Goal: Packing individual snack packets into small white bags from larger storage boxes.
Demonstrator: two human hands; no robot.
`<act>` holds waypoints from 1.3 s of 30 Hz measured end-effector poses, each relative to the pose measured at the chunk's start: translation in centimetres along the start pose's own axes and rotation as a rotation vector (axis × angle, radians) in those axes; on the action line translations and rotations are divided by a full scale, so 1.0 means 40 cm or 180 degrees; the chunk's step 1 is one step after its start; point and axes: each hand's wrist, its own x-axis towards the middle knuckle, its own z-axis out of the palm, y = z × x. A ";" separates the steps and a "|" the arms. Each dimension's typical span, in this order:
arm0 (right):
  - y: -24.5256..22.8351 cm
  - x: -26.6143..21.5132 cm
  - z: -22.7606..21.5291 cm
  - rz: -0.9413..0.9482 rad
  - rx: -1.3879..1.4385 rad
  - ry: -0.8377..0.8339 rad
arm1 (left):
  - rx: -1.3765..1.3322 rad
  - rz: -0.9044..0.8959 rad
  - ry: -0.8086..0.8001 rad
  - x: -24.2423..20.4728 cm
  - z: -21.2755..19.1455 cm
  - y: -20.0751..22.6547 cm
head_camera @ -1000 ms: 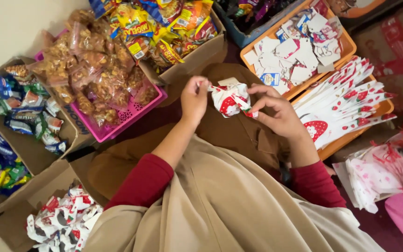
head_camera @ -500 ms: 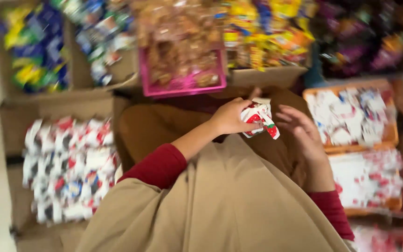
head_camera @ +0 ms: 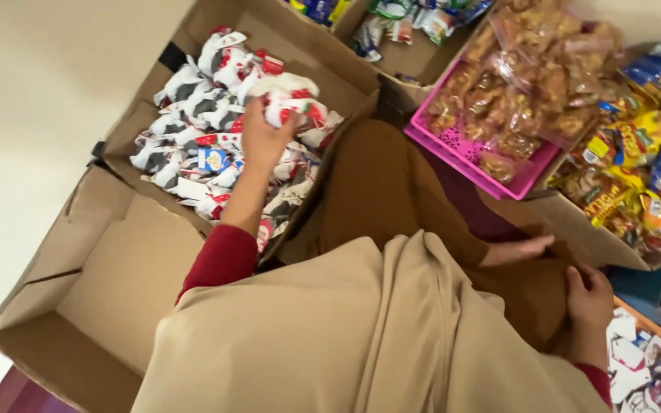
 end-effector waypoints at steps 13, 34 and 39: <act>-0.006 -0.011 0.008 0.0249 0.0051 0.0015 | 0.1271 -0.0080 0.0898 0.398 0.037 -0.226; 0.088 0.058 0.058 0.1259 -0.0006 -0.0201 | 0.3009 -0.1068 -0.0662 0.637 0.154 -0.457; 0.082 0.037 0.050 0.1018 0.0055 -0.0234 | 0.2843 -0.1138 -0.0719 0.598 0.130 -0.428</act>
